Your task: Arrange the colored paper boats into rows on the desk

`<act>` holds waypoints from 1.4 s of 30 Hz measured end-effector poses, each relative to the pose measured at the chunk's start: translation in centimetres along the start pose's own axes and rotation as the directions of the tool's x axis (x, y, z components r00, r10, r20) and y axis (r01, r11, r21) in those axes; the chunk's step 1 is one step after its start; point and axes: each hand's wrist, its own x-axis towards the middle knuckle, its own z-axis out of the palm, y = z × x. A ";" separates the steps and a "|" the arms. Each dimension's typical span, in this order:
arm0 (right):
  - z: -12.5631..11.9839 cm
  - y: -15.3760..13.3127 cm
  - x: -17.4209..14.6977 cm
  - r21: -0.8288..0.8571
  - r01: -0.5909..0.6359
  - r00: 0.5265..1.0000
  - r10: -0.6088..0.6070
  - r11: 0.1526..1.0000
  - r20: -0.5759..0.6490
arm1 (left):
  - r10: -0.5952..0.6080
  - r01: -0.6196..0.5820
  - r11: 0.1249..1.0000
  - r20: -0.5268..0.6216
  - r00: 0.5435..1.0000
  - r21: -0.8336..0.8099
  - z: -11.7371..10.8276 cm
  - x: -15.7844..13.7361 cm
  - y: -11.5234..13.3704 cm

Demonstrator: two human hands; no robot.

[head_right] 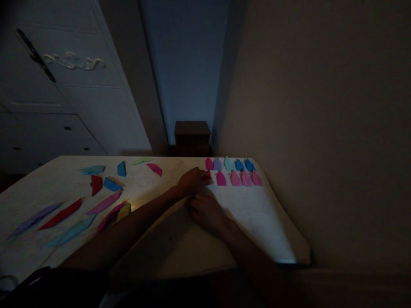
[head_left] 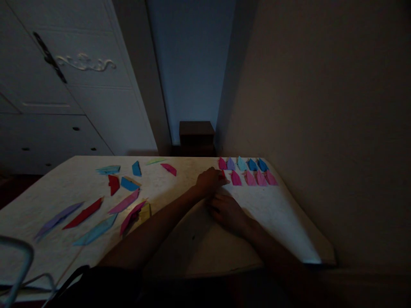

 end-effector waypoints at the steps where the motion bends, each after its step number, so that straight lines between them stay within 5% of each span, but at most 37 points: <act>1: 0.0 0.0 0.0 0.001 0.008 1.000 -0.008 1.000 0.008 | 0.031 -0.031 0.999 0.006 0.999 -0.012 0.1 0.1 -0.1; 10: -0.5 -0.5 -0.1 -0.019 0.056 0.997 -0.055 0.998 0.047 | 0.227 -0.229 0.967 -0.030 0.973 -0.107 0.7 0.4 -0.4; 17: -0.8 -0.5 -0.2 0.055 0.092 0.996 -0.092 0.994 0.003 | 0.101 -0.143 0.961 -0.182 0.978 -0.236 0.1 -0.9 -2.0; 26: -1.3 -1.2 -0.1 0.081 0.065 0.996 -0.069 0.995 0.047 | 0.016 -0.036 0.983 -0.113 0.993 -0.180 -1.4 -12.1 -5.1; 33: -1.6 -2.1 -0.1 0.094 0.020 0.999 -0.023 0.995 0.037 | -0.022 0.037 0.998 -0.304 0.952 0.042 -0.5 -20.7 -6.5; 38: -1.1 -2.1 0.0 0.093 -0.001 1.000 0.000 0.996 0.006 | 0.115 -0.079 0.989 -0.301 0.947 0.128 0.9 -23.4 -6.2; 42: -1.0 -2.6 0.9 0.108 -0.026 1.000 0.025 0.994 0.018 | 0.086 -0.054 0.992 -0.285 0.955 0.118 1.2 -23.5 -6.2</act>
